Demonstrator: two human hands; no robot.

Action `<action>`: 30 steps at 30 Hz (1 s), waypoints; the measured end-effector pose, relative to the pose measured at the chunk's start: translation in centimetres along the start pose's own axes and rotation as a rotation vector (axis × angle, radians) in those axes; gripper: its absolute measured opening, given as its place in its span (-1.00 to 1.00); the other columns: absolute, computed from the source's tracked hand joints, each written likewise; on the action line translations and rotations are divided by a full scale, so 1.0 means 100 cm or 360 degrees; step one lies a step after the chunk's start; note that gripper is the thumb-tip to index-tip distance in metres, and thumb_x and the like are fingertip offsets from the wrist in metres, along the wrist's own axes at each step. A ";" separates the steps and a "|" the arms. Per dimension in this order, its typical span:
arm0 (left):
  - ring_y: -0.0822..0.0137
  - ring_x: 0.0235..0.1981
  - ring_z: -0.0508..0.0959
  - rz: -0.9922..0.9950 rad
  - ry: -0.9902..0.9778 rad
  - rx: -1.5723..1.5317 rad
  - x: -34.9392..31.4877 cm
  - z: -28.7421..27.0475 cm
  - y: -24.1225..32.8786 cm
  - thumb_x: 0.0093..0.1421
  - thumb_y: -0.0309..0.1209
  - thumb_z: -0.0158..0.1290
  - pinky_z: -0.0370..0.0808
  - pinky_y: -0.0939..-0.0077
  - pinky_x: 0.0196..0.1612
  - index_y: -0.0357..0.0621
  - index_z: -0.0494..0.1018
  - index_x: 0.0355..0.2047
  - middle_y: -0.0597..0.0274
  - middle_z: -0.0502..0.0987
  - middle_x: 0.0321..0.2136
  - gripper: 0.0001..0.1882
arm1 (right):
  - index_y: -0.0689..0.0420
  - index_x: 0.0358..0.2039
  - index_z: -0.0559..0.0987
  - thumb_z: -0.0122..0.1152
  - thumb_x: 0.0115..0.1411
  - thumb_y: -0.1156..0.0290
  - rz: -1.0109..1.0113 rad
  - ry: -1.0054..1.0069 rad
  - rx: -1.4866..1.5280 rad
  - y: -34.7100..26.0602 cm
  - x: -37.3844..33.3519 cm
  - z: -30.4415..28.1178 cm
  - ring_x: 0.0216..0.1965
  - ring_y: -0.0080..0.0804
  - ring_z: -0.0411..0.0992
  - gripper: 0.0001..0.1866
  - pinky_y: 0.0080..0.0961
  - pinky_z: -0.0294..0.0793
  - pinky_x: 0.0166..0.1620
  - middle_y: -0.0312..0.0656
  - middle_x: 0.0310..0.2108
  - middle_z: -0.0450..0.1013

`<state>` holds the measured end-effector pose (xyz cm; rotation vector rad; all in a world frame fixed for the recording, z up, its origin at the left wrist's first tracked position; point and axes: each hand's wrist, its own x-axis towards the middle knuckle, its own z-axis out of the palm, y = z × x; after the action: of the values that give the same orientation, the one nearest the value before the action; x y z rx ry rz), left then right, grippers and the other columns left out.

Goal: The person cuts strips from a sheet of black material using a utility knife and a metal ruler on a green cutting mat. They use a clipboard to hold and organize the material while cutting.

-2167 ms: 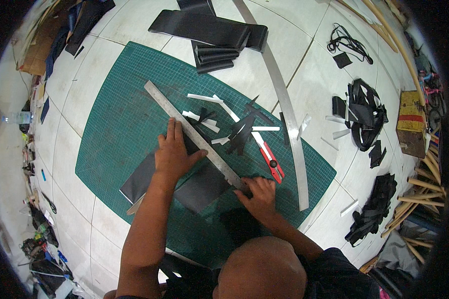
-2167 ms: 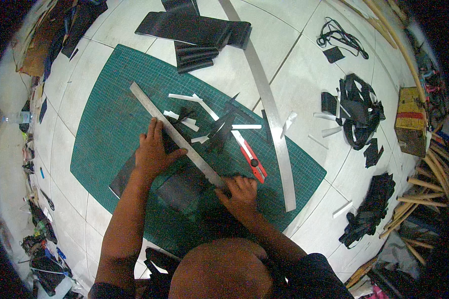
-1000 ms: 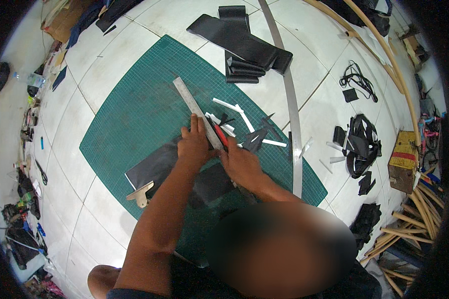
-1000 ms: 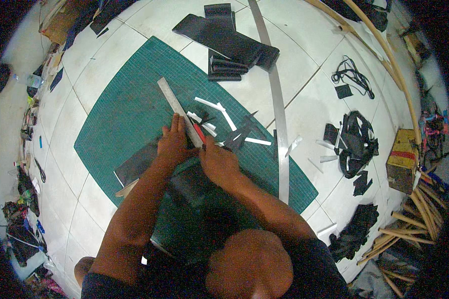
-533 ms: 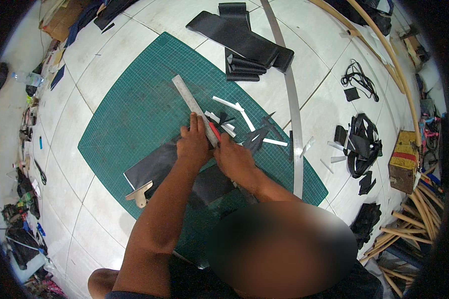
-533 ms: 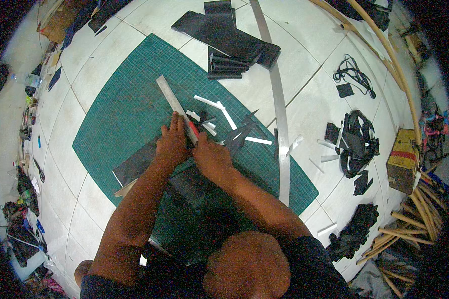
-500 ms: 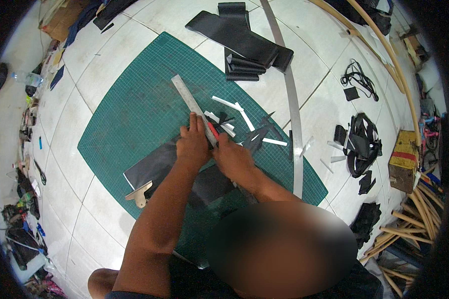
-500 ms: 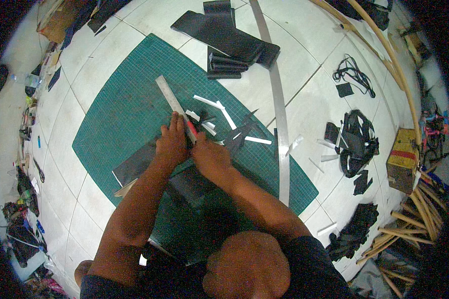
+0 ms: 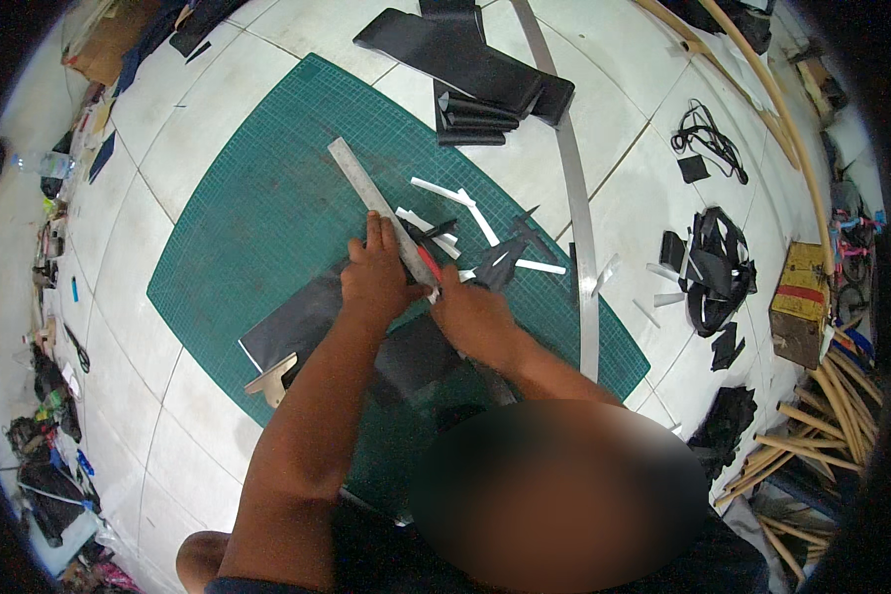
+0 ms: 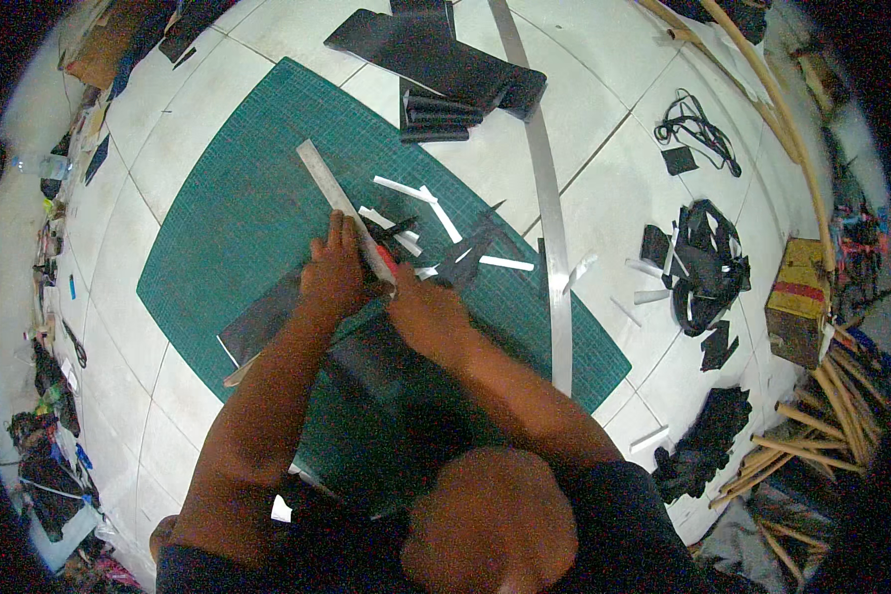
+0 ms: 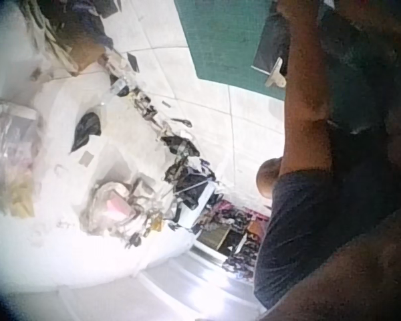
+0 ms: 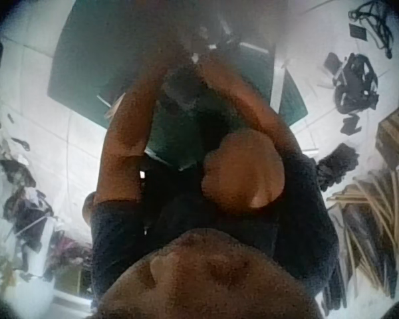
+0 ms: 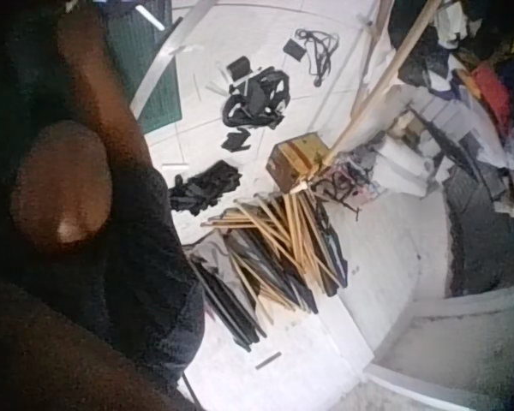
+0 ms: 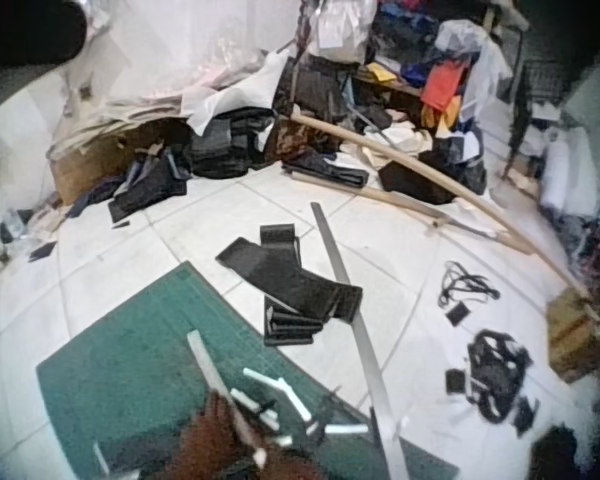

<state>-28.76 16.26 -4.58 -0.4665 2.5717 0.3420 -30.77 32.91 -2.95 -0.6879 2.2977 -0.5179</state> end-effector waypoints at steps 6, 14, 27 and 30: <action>-0.22 0.27 0.28 -0.0006 -0.0001 -0.0033 -0.005 -0.007 0.003 -0.17 0.05 0.48 0.59 0.04 0.08 -0.28 -0.09 0.43 -0.05 -0.09 0.46 0.34 | 0.30 -0.03 0.30 0.00 0.38 0.22 0.0288 -0.0305 -0.0045 0.019 -0.069 -0.001 -0.35 0.21 0.59 -0.62 0.06 0.56 -0.27 0.23 -0.40 0.57; -0.23 0.27 0.29 0.0005 -0.0021 -0.0003 -0.004 -0.003 -0.002 -0.15 0.06 0.46 0.60 0.03 0.08 -0.27 -0.08 0.42 -0.04 -0.12 0.47 0.32 | 0.30 -0.07 0.31 0.03 0.37 0.24 0.0165 -0.0105 0.0016 0.003 -0.045 -0.020 -0.37 0.22 0.59 -0.65 0.08 0.56 -0.30 0.24 -0.40 0.56; -0.16 0.21 0.35 0.0013 0.0046 0.0138 0.001 0.008 -0.005 -0.05 -0.02 0.40 0.63 0.11 0.03 -0.26 -0.06 0.42 -0.02 -0.08 0.46 0.20 | 0.31 -0.10 0.32 0.04 0.34 0.29 0.0076 0.0130 0.0109 -0.014 0.028 0.010 -0.25 0.22 0.59 -0.67 0.08 0.56 -0.18 0.23 -0.33 0.57; -0.14 0.18 0.37 0.0032 0.0172 0.0092 0.001 0.013 -0.006 -0.06 -0.02 0.41 0.62 0.09 0.04 -0.27 -0.06 0.42 -0.02 -0.06 0.46 0.21 | 0.31 -0.08 0.32 0.03 0.34 0.28 0.0019 0.0093 0.0085 -0.013 0.028 0.007 -0.25 0.23 0.58 -0.66 0.08 0.55 -0.17 0.23 -0.33 0.57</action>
<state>-28.02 16.16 -5.83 -0.4499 2.6847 0.2553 -31.63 30.06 -4.15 -0.6402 2.3317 -0.5986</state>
